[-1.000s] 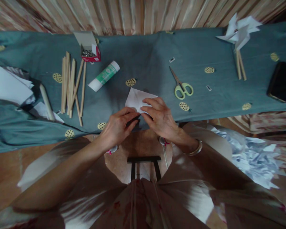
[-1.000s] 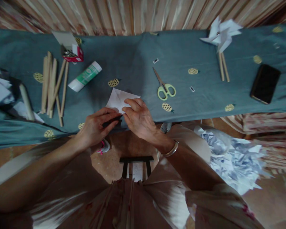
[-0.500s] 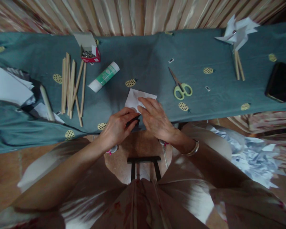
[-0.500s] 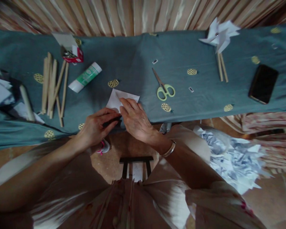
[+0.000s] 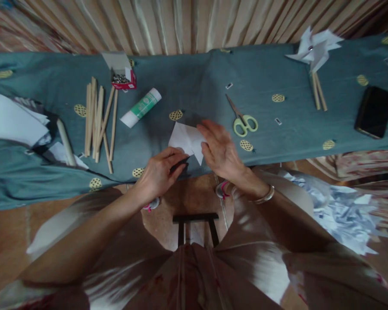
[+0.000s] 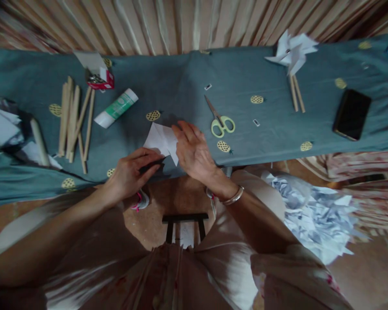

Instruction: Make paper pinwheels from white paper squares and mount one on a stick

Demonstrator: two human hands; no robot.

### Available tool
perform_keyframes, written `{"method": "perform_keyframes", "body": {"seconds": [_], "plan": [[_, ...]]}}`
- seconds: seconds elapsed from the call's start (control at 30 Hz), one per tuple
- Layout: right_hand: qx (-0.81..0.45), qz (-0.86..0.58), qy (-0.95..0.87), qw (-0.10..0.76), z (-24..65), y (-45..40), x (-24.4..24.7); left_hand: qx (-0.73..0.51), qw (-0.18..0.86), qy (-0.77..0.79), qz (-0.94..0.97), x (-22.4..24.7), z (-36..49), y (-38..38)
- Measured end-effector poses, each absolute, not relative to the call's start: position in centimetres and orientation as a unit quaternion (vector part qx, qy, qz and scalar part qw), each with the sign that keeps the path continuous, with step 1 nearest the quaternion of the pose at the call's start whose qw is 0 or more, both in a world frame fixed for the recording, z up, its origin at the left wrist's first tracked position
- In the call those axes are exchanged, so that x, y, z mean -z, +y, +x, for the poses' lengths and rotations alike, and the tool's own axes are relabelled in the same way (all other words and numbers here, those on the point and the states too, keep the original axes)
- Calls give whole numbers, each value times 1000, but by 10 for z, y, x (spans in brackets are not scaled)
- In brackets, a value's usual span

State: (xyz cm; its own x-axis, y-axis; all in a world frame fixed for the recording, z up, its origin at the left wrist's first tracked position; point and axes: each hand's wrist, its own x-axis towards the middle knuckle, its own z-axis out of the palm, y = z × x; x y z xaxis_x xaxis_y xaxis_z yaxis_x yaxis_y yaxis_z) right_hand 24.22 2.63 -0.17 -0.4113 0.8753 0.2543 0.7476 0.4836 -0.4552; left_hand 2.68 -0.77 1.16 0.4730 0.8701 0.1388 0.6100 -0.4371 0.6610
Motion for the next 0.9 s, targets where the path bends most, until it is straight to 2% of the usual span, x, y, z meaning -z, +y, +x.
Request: {"method": "perform_keyframes", "body": {"seconds": [0.9], "plan": [[-214, -546, -770, 253, 259, 38, -4, -240, 240, 451, 825, -17, 20, -4]]}}
